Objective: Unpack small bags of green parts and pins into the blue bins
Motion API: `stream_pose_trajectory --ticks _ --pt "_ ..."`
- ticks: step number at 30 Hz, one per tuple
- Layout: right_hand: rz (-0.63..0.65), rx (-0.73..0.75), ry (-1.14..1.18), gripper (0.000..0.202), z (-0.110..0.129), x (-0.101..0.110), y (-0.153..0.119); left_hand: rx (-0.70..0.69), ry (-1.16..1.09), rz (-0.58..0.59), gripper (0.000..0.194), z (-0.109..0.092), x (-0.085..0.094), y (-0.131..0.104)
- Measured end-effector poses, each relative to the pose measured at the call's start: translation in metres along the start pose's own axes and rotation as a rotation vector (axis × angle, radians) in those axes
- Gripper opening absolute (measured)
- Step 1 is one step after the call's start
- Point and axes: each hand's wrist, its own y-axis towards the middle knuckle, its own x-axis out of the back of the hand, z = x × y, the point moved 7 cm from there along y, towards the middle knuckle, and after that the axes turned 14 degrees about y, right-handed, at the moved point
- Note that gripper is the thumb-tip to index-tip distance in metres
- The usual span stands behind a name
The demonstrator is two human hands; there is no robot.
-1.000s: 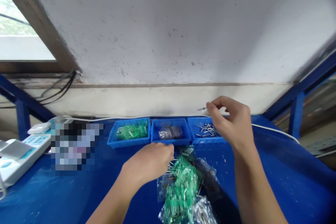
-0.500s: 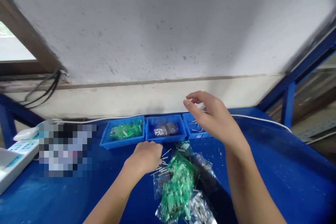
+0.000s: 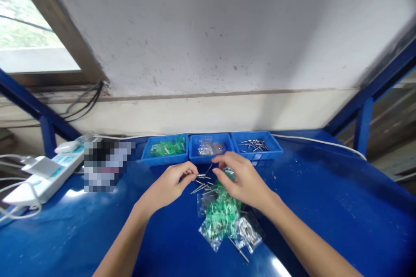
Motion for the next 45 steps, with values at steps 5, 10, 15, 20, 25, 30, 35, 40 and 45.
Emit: stream_pose_trajectory --ticks 5,10,15,20,25,30,35,40,45 --pt "0.081 0.011 -0.096 0.017 -0.014 -0.022 -0.035 -0.001 -0.2 -0.054 0.016 -0.001 -0.015 -0.005" --pt "0.084 0.052 -0.092 0.015 -0.01 -0.024 -0.037 -0.013 -0.243 -0.1 0.014 -0.011 -0.025 -0.005" --pt "0.058 0.068 -0.09 0.014 -0.012 -0.028 -0.042 -0.047 -0.251 -0.097 0.012 -0.009 -0.032 -0.003" --pt "0.038 0.047 -0.097 0.014 -0.013 -0.026 -0.043 -0.075 -0.222 -0.13 0.014 -0.014 -0.03 -0.004" --pt "0.058 0.011 -0.096 0.028 -0.011 -0.025 -0.042 -0.155 -0.071 -0.204 0.008 -0.024 -0.023 -0.009" --pt "0.063 0.001 -0.065 0.014 -0.011 -0.024 -0.044 -0.21 0.087 -0.22 0.013 -0.026 -0.026 -0.011" --pt "0.065 0.003 -0.075 0.015 -0.014 -0.023 -0.046 -0.181 0.085 -0.235 0.019 -0.027 -0.031 -0.011" --pt "0.035 -0.071 -0.076 0.029 -0.02 -0.02 -0.045 -0.149 0.065 -0.276 0.011 -0.027 -0.034 -0.012" --pt "0.074 -0.035 -0.071 0.019 -0.016 -0.022 -0.045 -0.205 0.104 -0.284 0.016 -0.028 -0.039 -0.014"
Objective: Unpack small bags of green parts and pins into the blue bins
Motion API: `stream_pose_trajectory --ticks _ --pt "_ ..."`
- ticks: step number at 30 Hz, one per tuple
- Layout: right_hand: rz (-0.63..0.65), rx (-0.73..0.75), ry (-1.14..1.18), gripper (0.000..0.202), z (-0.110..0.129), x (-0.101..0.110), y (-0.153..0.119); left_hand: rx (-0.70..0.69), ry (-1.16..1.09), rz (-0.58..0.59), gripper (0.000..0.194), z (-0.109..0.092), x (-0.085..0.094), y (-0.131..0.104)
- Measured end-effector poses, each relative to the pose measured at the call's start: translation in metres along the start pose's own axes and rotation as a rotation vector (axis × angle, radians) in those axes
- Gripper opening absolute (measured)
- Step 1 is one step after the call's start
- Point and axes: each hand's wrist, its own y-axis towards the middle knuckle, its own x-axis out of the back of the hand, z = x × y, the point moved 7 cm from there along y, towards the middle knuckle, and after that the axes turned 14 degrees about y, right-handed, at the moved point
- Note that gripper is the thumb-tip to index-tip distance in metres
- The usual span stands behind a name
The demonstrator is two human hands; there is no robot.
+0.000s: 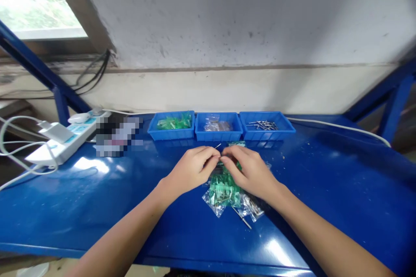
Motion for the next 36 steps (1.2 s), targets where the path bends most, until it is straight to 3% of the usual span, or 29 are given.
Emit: stream_pose_trajectory --ticks 3,8,15,22,26,31,33,36 --pt "-0.026 0.034 -0.002 0.018 0.003 0.002 -0.001 -0.013 -0.009 -0.045 0.019 0.005 -0.003 -0.002" --pt "0.045 0.132 -0.021 0.017 0.011 -0.005 -0.002 -0.024 -0.038 -0.174 0.023 0.015 -0.003 -0.006" --pt "-0.011 0.009 -0.026 0.025 0.007 -0.001 0.001 0.058 -0.113 -0.211 0.015 0.018 -0.006 -0.013" --pt "0.011 -0.022 0.081 0.032 0.004 -0.006 0.0 0.136 -0.122 -0.172 0.013 0.023 -0.01 -0.014" --pt "-0.048 -0.042 0.082 0.016 0.003 -0.003 -0.001 0.174 -0.111 -0.146 0.019 0.025 -0.011 -0.014" --pt "-0.04 0.041 0.059 0.015 0.011 0.0 -0.001 0.19 -0.104 -0.099 0.026 0.019 -0.01 -0.014" --pt "-0.099 0.072 0.023 0.016 0.013 0.008 0.0 0.189 -0.083 -0.052 0.027 0.015 -0.01 -0.013" --pt "-0.425 0.055 -0.082 0.013 0.004 0.043 -0.003 0.209 0.001 0.035 0.025 0.012 -0.009 -0.014"
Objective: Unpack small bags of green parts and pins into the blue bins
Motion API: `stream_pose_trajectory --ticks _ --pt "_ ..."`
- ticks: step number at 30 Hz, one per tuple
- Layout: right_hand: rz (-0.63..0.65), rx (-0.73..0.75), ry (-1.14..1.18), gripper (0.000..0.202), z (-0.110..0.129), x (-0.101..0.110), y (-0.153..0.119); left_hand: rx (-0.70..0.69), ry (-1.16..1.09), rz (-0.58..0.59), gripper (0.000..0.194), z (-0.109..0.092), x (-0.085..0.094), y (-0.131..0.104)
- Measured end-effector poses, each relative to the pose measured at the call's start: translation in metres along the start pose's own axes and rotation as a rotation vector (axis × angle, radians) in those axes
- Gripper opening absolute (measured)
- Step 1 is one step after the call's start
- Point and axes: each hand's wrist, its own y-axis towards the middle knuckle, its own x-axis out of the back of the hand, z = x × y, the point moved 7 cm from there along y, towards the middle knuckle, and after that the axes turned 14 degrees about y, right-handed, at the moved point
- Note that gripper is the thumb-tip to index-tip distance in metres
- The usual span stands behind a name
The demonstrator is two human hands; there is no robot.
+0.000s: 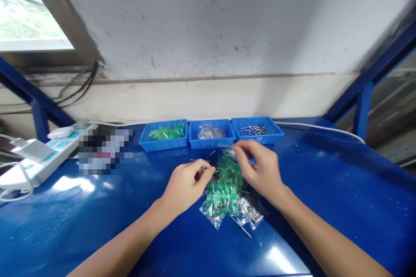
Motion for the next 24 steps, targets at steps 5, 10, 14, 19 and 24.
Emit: stream_pose_trajectory --ticks 5,10,14,19,24 --pt "-0.267 -0.255 -0.279 0.025 -0.048 0.047 0.01 -0.077 0.134 0.173 0.021 -0.005 -0.002 -0.004" --pt "-0.145 -0.241 -0.192 0.022 -0.04 0.034 0.008 -0.049 0.012 0.303 0.018 0.003 -0.013 -0.006" --pt "0.105 -0.241 0.039 0.022 -0.014 -0.008 -0.004 0.01 -0.173 0.18 0.022 0.006 -0.002 -0.002" --pt "0.191 -0.475 0.297 0.04 -0.016 -0.029 -0.016 -0.127 0.096 -0.247 0.015 -0.007 0.032 -0.004" --pt "0.207 -0.552 0.471 0.042 -0.012 -0.033 -0.018 -0.47 0.259 -0.287 0.008 -0.036 0.023 -0.019"
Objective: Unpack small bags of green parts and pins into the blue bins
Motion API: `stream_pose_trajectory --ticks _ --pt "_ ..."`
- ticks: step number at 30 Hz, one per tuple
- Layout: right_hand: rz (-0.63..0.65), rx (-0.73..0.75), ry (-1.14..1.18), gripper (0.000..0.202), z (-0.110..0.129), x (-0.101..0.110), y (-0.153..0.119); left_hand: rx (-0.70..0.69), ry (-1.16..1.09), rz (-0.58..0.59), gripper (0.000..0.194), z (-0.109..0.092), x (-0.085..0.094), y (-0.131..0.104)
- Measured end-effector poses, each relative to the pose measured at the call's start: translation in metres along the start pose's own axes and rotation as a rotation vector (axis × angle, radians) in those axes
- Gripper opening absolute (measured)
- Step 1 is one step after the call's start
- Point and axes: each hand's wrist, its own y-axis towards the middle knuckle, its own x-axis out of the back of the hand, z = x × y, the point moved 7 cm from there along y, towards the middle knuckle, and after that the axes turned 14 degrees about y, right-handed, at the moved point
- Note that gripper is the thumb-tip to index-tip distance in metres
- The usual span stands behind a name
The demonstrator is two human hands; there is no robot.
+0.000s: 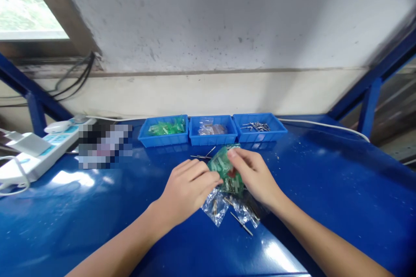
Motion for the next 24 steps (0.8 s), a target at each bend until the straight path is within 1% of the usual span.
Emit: stream_pose_trajectory --ticks 2,4,6,8,9,10,12,13,14,15,16,19,20,22,24 --pt "-0.021 0.032 -0.004 0.029 0.003 -0.001 -0.002 -0.004 0.011 0.002 0.01 -0.005 -0.001 -0.001" --pt "-0.074 0.102 -0.007 0.02 0.007 0.0 -0.004 0.065 -0.014 0.021 0.012 -0.003 -0.003 -0.001" --pt "-0.14 0.175 -0.02 0.014 0.01 0.003 -0.006 0.199 -0.121 0.064 0.009 0.006 -0.007 -0.001" --pt "-0.176 0.244 -0.074 0.008 0.012 0.005 -0.009 0.37 -0.319 0.127 0.013 0.017 -0.015 -0.003" --pt "-0.166 0.282 -0.108 0.006 0.014 0.004 -0.01 0.465 -0.438 0.155 0.019 0.023 -0.02 -0.005" --pt "-0.135 0.33 -0.138 0.008 0.017 0.001 -0.011 0.568 -0.559 0.173 0.028 0.029 -0.025 -0.007" --pt "-0.042 0.442 -0.191 0.018 0.023 -0.007 -0.014 0.766 -0.777 0.167 0.044 0.038 -0.032 -0.013" --pt "-0.001 0.481 -0.217 0.022 0.024 -0.011 -0.015 0.832 -0.85 0.149 0.046 0.041 -0.034 -0.015" --pt "0.025 0.5 -0.243 0.026 0.024 -0.013 -0.016 0.866 -0.885 0.133 0.044 0.043 -0.034 -0.015" --pt "0.029 0.499 -0.267 0.028 0.023 -0.014 -0.016 0.866 -0.882 0.121 0.038 0.044 -0.033 -0.014" --pt "0.015 0.481 -0.286 0.029 0.022 -0.014 -0.016 0.836 -0.847 0.11 0.031 0.045 -0.031 -0.012" --pt "-0.047 0.391 -0.29 0.022 0.019 -0.009 -0.013 0.671 -0.595 0.034 0.016 0.043 -0.017 -0.007" --pt "-0.043 0.357 -0.268 0.019 0.018 -0.009 -0.012 0.591 -0.499 -0.006 0.016 0.04 -0.012 -0.006" --pt "0.016 0.281 -0.19 0.018 0.017 -0.011 -0.01 0.414 -0.345 -0.065 0.025 0.03 -0.005 -0.004" --pt "0.076 0.195 -0.079 0.022 0.014 -0.015 -0.009 0.287 -0.266 -0.076 0.036 0.021 -0.005 -0.005"
